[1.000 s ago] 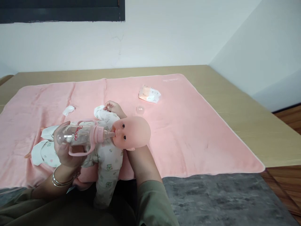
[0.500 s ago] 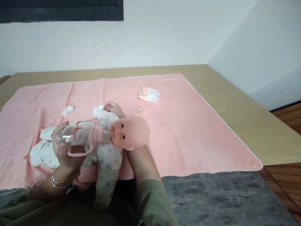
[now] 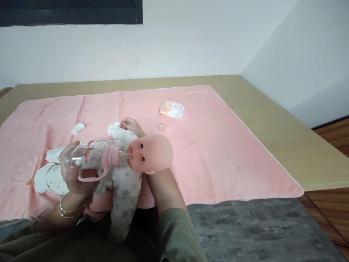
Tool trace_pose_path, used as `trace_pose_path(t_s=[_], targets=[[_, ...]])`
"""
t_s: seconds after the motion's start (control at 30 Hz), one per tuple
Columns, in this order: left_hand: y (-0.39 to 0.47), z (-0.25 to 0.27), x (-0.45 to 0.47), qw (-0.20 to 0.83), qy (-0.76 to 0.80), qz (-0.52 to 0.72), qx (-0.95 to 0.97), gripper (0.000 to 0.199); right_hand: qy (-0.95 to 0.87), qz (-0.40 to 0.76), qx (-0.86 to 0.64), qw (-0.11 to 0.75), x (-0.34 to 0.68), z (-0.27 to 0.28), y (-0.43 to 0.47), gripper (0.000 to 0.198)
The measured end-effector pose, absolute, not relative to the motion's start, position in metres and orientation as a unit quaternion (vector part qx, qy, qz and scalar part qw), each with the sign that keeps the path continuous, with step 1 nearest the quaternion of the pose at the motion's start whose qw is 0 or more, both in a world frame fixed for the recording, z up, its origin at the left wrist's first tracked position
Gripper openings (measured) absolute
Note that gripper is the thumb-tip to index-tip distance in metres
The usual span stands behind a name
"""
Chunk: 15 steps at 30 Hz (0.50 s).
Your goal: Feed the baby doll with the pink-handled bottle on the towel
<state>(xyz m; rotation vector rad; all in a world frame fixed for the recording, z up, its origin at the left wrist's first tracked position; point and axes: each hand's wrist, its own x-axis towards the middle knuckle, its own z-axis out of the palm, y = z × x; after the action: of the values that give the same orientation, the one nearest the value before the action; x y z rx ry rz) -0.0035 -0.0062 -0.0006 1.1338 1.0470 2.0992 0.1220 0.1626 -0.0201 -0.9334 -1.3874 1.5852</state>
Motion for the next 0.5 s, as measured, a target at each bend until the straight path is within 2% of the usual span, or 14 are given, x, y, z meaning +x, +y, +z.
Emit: trace_pose_path(t_s=[0.17,0.33,0.5], targets=[[-0.006,0.0,-0.004,0.255,0.39,0.775,0.427,0.048,-0.567,0.6,-0.376,0.421,0.123,-0.02,0.157,0.014],[-0.007,-0.002,-0.004,0.249,0.405,0.769,0.426,0.05,-0.591,0.55,-0.408,0.427,0.124,-0.018,0.144,0.026],[-0.007,-0.005,-0.006,0.255,0.42,0.761,0.424,0.055,-0.613,0.538,-0.423,0.395,0.125,-0.025,0.146,0.034]])
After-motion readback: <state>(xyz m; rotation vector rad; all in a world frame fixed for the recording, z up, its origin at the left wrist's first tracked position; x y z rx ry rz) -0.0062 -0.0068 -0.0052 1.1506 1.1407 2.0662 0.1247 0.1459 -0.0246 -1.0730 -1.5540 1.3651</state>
